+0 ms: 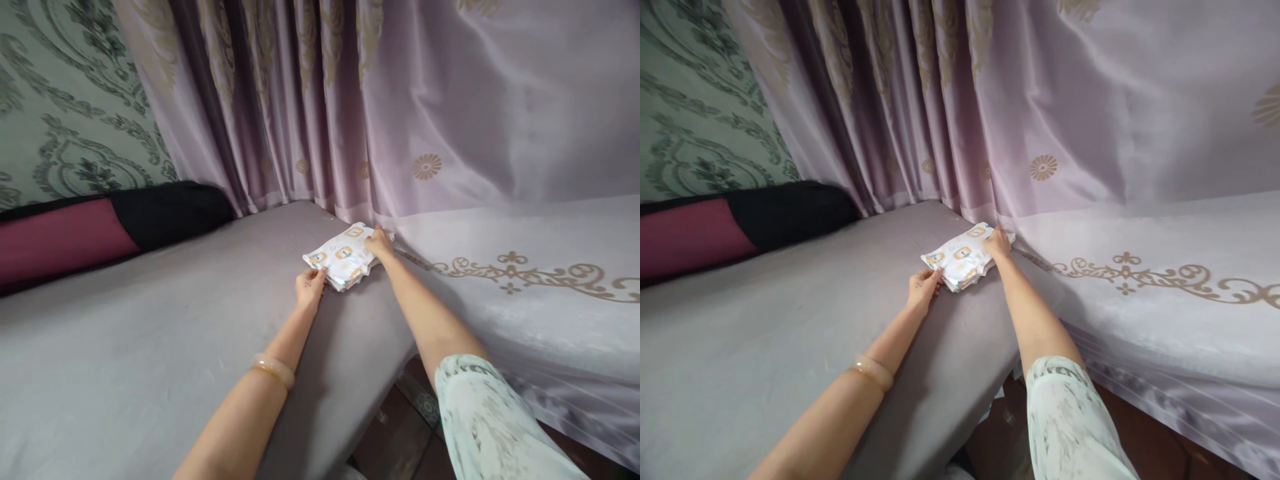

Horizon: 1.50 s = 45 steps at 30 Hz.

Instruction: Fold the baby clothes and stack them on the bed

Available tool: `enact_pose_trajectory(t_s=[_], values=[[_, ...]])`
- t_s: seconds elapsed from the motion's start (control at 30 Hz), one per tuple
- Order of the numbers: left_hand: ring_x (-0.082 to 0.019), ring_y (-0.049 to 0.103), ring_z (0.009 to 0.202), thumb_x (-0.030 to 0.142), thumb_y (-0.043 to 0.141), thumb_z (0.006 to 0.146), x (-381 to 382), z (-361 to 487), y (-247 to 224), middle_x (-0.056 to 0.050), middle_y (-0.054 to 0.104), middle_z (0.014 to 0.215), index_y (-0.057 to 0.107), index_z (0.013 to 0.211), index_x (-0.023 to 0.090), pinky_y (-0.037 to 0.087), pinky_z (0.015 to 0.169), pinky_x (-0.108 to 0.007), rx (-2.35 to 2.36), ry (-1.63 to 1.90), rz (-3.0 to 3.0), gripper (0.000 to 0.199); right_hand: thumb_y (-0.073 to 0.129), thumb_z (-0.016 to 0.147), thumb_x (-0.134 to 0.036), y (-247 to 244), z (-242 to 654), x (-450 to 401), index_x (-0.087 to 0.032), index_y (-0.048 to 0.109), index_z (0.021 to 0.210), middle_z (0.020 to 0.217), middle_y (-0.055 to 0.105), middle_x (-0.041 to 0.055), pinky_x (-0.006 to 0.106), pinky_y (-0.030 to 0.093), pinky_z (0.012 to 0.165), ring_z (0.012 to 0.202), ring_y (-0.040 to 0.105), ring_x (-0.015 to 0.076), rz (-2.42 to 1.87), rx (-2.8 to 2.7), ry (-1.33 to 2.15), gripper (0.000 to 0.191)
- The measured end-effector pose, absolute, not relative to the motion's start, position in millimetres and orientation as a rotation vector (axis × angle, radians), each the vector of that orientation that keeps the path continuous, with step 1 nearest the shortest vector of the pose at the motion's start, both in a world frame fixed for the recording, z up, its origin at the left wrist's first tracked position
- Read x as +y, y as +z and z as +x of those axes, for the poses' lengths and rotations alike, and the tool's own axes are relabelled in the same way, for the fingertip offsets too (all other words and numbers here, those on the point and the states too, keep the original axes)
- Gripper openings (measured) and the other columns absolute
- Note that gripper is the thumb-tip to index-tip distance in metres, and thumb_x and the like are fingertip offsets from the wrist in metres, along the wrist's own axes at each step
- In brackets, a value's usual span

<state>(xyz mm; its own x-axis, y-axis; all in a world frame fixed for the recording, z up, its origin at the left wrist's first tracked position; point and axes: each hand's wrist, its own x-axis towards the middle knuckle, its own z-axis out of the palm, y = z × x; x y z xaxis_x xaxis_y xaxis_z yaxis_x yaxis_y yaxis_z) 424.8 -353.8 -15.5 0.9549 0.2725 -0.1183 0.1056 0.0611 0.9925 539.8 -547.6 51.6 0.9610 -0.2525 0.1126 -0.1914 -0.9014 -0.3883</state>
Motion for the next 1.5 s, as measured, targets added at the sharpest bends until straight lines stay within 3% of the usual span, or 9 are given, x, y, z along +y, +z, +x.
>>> enact_pose_trajectory(t_s=[0.23,0.57,0.7,0.8,0.93,1.1,1.27,1.43,1.5], values=[[-0.010,0.051,0.047,0.034,0.068,0.080,-354,422,-8,0.000,0.061,0.058,0.066,0.074,0.013,0.038,0.042,-0.020,0.307,0.112,1.454,0.022,0.042,0.093,-0.034,44,544,-536,-0.008,0.065,0.119,0.129,0.057,0.0219,0.040,0.042,0.102,0.123,0.052,0.0335,-2.844,0.374,-0.205,0.043],[-0.007,0.047,0.041,0.031,0.064,0.085,-353,424,4,0.000,0.059,0.054,0.064,0.068,0.013,0.042,0.044,-0.020,0.352,0.025,1.428,0.025,0.045,0.093,-0.033,55,539,-531,-0.010,0.063,0.125,0.132,0.056,0.0219,0.043,0.039,0.103,0.126,0.050,0.0333,-2.866,0.289,-0.121,0.043],[-0.007,0.049,0.042,0.028,0.057,0.091,-351,425,6,0.000,0.059,0.056,0.069,0.100,0.010,0.044,0.046,-0.019,0.377,-0.012,1.350,0.023,0.038,0.096,-0.031,59,507,-499,-0.018,0.054,0.135,0.147,0.045,0.0160,0.048,0.029,0.111,0.133,0.044,0.0294,-2.918,-0.118,-0.220,0.044],[-0.008,0.053,0.046,0.021,0.052,0.094,-345,422,9,0.002,0.061,0.059,0.049,0.137,0.011,0.048,0.052,-0.019,0.369,-0.047,1.213,0.044,0.031,0.099,-0.037,57,482,-469,-0.021,0.045,0.144,0.158,0.030,0.0126,0.053,0.018,0.115,0.144,0.026,0.0272,-2.925,-0.475,-0.104,0.049],[-0.008,0.058,0.051,0.014,0.049,0.094,-333,412,11,0.001,0.065,0.064,0.030,0.149,0.015,0.051,0.060,-0.021,0.336,-0.093,1.091,0.057,0.023,0.101,-0.041,47,467,-444,-0.023,0.039,0.148,0.160,0.024,0.0112,0.059,0.014,0.115,0.147,0.018,0.0294,-2.956,-0.648,-0.016,0.054],[-0.011,0.062,0.055,0.019,0.054,0.092,-301,395,12,-0.007,0.071,0.075,0.030,0.146,0.011,0.053,0.062,-0.023,0.330,-0.188,1.128,0.060,0.021,0.099,-0.039,27,474,-437,-0.024,0.040,0.148,0.158,0.031,0.0118,0.059,0.018,0.114,0.145,0.024,0.0308,-3.083,-0.650,-0.082,0.055],[-0.017,0.068,0.068,0.032,0.065,0.086,-240,371,16,-0.015,0.074,0.083,0.057,0.126,0.015,0.055,0.065,-0.028,0.221,-0.243,1.347,0.044,0.023,0.096,-0.042,13,486,-435,-0.033,0.048,0.142,0.150,0.044,0.0116,0.063,0.030,0.106,0.139,0.036,0.0319,-3.077,-0.672,-0.228,0.053],[-0.015,0.067,0.067,0.033,0.072,0.080,-166,335,24,-0.012,0.074,0.081,0.068,0.105,0.017,0.055,0.068,-0.028,0.274,-0.177,1.419,0.030,0.030,0.094,-0.038,8,492,-436,-0.034,0.058,0.131,0.134,0.058,0.0170,0.048,0.046,0.092,0.127,0.051,0.0279,-2.943,-0.730,-0.296,0.047],[-0.013,0.065,0.065,0.032,0.073,0.079,-135,317,28,-0.009,0.074,0.080,0.068,0.102,0.016,0.055,0.069,-0.028,0.292,-0.175,1.483,0.029,0.031,0.093,-0.038,8,494,-439,-0.025,0.059,0.129,0.126,0.062,0.0175,0.051,0.047,0.091,0.120,0.056,0.0328,-2.848,-0.804,-0.349,0.048]])
